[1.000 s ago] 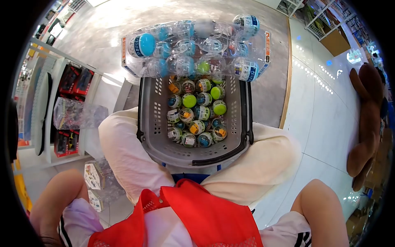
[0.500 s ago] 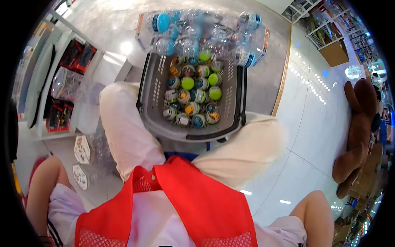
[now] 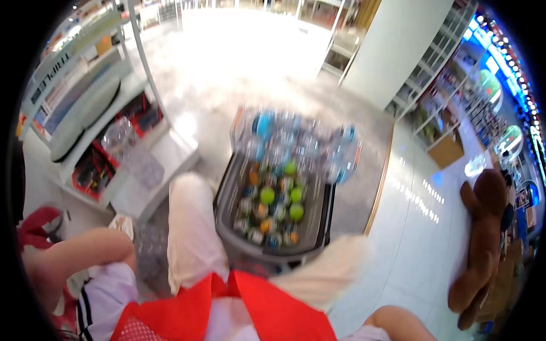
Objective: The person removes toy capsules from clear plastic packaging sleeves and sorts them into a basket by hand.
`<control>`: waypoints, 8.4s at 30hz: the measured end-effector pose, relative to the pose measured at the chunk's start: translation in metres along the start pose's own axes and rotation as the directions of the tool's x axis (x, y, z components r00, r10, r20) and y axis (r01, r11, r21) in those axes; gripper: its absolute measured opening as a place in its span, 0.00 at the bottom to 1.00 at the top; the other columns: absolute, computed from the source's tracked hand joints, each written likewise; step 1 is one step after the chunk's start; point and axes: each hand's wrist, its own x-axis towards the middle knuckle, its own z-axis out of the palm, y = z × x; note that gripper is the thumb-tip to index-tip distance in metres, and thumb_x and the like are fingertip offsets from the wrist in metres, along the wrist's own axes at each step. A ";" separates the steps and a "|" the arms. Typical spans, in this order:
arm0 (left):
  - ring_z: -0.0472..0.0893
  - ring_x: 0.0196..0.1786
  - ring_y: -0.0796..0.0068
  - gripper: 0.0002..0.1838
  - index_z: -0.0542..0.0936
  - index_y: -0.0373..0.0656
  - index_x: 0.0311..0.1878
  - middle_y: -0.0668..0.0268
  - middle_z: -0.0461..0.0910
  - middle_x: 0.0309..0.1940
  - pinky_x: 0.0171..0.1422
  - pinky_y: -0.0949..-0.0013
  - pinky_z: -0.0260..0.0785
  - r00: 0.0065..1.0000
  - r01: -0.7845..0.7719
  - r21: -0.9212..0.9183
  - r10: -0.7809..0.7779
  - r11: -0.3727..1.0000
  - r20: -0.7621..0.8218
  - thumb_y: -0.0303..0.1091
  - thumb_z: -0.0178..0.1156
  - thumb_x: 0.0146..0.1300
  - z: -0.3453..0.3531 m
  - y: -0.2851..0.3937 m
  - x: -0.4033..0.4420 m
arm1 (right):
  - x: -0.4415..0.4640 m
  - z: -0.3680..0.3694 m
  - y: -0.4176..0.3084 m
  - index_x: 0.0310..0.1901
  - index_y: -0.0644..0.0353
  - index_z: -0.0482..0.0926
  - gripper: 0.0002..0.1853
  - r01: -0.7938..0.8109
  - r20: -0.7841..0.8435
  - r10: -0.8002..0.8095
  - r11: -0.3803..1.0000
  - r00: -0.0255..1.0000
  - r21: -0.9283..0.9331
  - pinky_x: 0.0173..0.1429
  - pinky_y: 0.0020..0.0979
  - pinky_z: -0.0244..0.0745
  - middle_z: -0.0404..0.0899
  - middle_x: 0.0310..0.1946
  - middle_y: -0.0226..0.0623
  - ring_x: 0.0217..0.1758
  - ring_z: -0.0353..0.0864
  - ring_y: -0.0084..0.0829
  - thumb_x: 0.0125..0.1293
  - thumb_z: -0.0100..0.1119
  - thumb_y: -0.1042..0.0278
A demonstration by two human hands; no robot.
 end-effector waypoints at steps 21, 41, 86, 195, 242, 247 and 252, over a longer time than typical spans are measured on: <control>0.71 0.55 0.66 0.29 0.72 0.43 0.53 0.65 0.74 0.50 0.61 0.57 0.60 0.612 0.392 0.902 -0.680 -0.184 -0.404 0.46 0.64 0.49 0.012 -0.388 -0.240 | -0.236 -0.175 0.214 0.51 0.63 0.74 0.30 -0.827 -0.930 0.168 -0.527 -0.327 0.196 0.54 0.41 0.66 0.76 0.50 0.46 0.55 0.72 0.44 0.57 0.56 0.44; 0.69 0.57 0.65 0.29 0.72 0.44 0.54 0.65 0.72 0.50 0.60 0.60 0.58 0.647 0.368 0.896 -0.623 -0.249 -0.439 0.44 0.65 0.47 0.029 -0.390 -0.248 | -0.238 -0.186 0.225 0.51 0.60 0.77 0.39 -0.854 -0.913 0.232 -0.485 -0.335 0.190 0.51 0.35 0.72 0.81 0.43 0.45 0.47 0.80 0.39 0.42 0.67 0.39; 0.76 0.48 0.54 0.32 0.67 0.45 0.54 0.61 0.73 0.48 0.49 0.58 0.69 0.262 0.819 0.512 -0.963 0.258 0.065 0.33 0.68 0.42 0.132 -0.381 -0.274 | -0.212 -0.057 0.193 0.56 0.63 0.70 0.26 -0.947 -0.542 0.814 -0.031 -0.210 0.320 0.52 0.26 0.69 0.74 0.50 0.35 0.47 0.75 0.24 0.60 0.61 0.59; 0.67 0.62 0.68 0.22 0.75 0.50 0.46 0.70 0.69 0.57 0.65 0.64 0.61 0.788 0.209 0.966 -0.612 0.154 -0.073 0.36 0.66 0.45 0.023 -0.396 -0.262 | -0.206 0.086 0.364 0.52 0.58 0.73 0.19 -0.864 -0.219 0.946 0.105 0.240 -0.493 0.37 0.35 0.77 0.72 0.48 0.44 0.35 0.80 0.41 0.56 0.55 0.71; 0.72 0.56 0.54 0.20 0.69 0.33 0.54 0.51 0.68 0.54 0.52 0.62 0.71 0.378 0.690 0.691 -0.708 -0.213 -0.596 0.32 0.52 0.59 -0.079 -0.365 -0.306 | -0.133 -0.029 0.346 0.54 0.59 0.67 0.27 -0.797 -0.168 0.977 0.207 0.134 0.568 0.54 0.28 0.66 0.70 0.48 0.31 0.52 0.68 0.22 0.60 0.56 0.49; 0.74 0.49 0.48 0.21 0.67 0.27 0.54 0.42 0.66 0.52 0.46 0.62 0.74 0.223 0.630 0.720 -0.820 -0.292 -0.527 0.31 0.51 0.60 -0.084 -0.360 -0.273 | -0.220 0.015 0.395 0.50 0.58 0.68 0.17 -0.564 -0.201 0.934 0.000 -0.294 0.826 0.44 0.32 0.76 0.71 0.45 0.32 0.48 0.74 0.25 0.65 0.51 0.57; 0.78 0.40 0.45 0.23 0.64 0.28 0.57 0.38 0.66 0.52 0.47 0.58 0.73 0.352 0.654 0.708 -0.721 -0.267 -0.597 0.32 0.49 0.61 -0.081 -0.372 -0.292 | -0.282 -0.012 0.461 0.46 0.61 0.72 0.17 -0.470 -0.459 0.594 0.149 -0.661 0.870 0.43 0.32 0.76 0.72 0.43 0.35 0.45 0.75 0.29 0.64 0.53 0.56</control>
